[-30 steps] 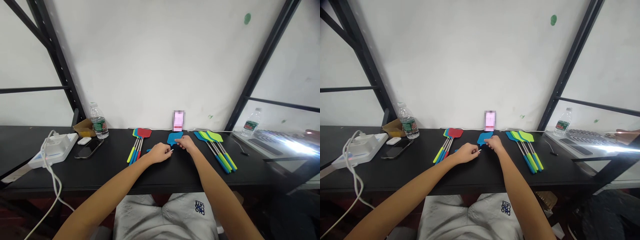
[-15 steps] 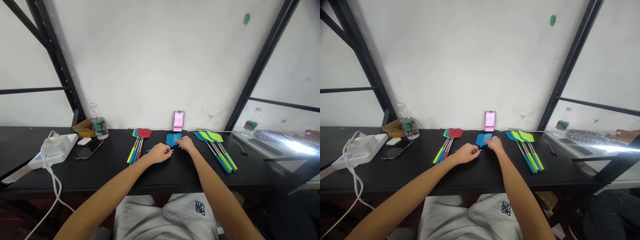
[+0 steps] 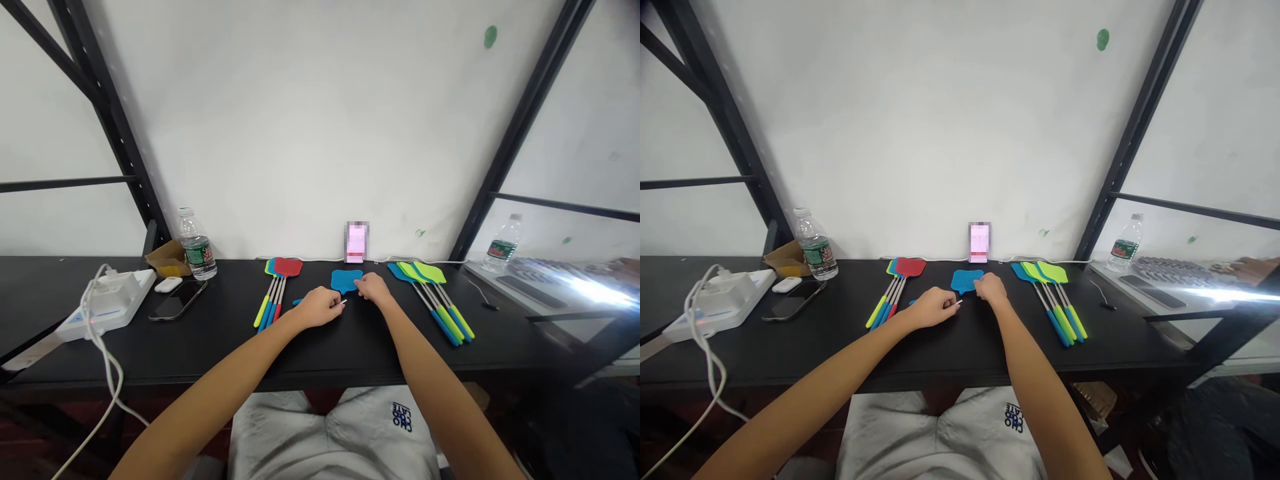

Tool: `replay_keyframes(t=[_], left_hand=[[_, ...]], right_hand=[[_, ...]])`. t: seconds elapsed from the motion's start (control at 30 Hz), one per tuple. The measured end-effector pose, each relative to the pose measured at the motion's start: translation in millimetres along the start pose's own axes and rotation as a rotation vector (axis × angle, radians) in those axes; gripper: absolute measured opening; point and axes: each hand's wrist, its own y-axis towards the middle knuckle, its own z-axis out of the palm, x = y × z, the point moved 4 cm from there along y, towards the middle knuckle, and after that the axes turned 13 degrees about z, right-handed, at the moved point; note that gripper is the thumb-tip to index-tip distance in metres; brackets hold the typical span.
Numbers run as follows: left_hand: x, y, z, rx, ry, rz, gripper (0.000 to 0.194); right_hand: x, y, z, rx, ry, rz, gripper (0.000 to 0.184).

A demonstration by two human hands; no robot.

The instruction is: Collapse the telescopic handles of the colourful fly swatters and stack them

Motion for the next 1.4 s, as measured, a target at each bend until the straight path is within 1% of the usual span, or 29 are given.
replay_keyframes(t=[0.27,0.43,0.57,0.87,0.97,1.03,1.07,1.13,1.23,1.3,1.4], left_hand=[[-0.3,-0.5,-0.3,0.005,0.008,-0.005,0.029],[-1.5,-0.7,-1.2,0.005,0.005,-0.014,0.029],[-2.8,-0.3,-2.0,0.000,0.005,-0.013,0.029],[-1.3,-0.2,-0.4,-0.004,-0.002,-0.010,0.028],[-0.3,-0.5,0.5,-0.007,0.010,-0.021,0.027],[-0.1,-0.6,0.4,-0.007,0.016,-0.027,0.026],[0.0,-0.6,-0.3,-0.013,0.019,-0.031,0.025],[0.3,-0.6,-3.0,-0.040,0.032,-0.047,0.024],[1.1,-0.6,-8.7,-0.091,0.052,-0.077,0.023],[1.1,-0.5,-11.7,-0.116,0.048,-0.084,0.022],[0.3,-0.3,-13.6,-0.129,0.031,-0.078,0.019]], right_hand=[[-5.3,11.3,6.5,0.008,0.091,0.035,0.024],[-5.4,13.0,6.5,0.007,0.119,0.021,0.022],[-4.8,10.7,4.7,0.006,0.109,0.037,0.021],[-1.4,-0.9,-0.5,-0.014,0.077,0.022,0.022],[2.2,-4.6,-0.7,-0.012,0.104,-0.035,0.024],[7.3,-8.1,2.1,0.041,0.154,-0.133,0.030],[10.4,-10.6,4.6,0.094,0.188,-0.188,0.033],[16.2,-17.0,11.1,0.243,0.249,-0.273,0.039],[22.7,-28.4,20.2,0.471,0.279,-0.329,0.044],[25.5,-34.5,22.9,0.562,0.293,-0.353,0.041],[27.2,-37.8,23.8,0.615,0.345,-0.384,0.031]])
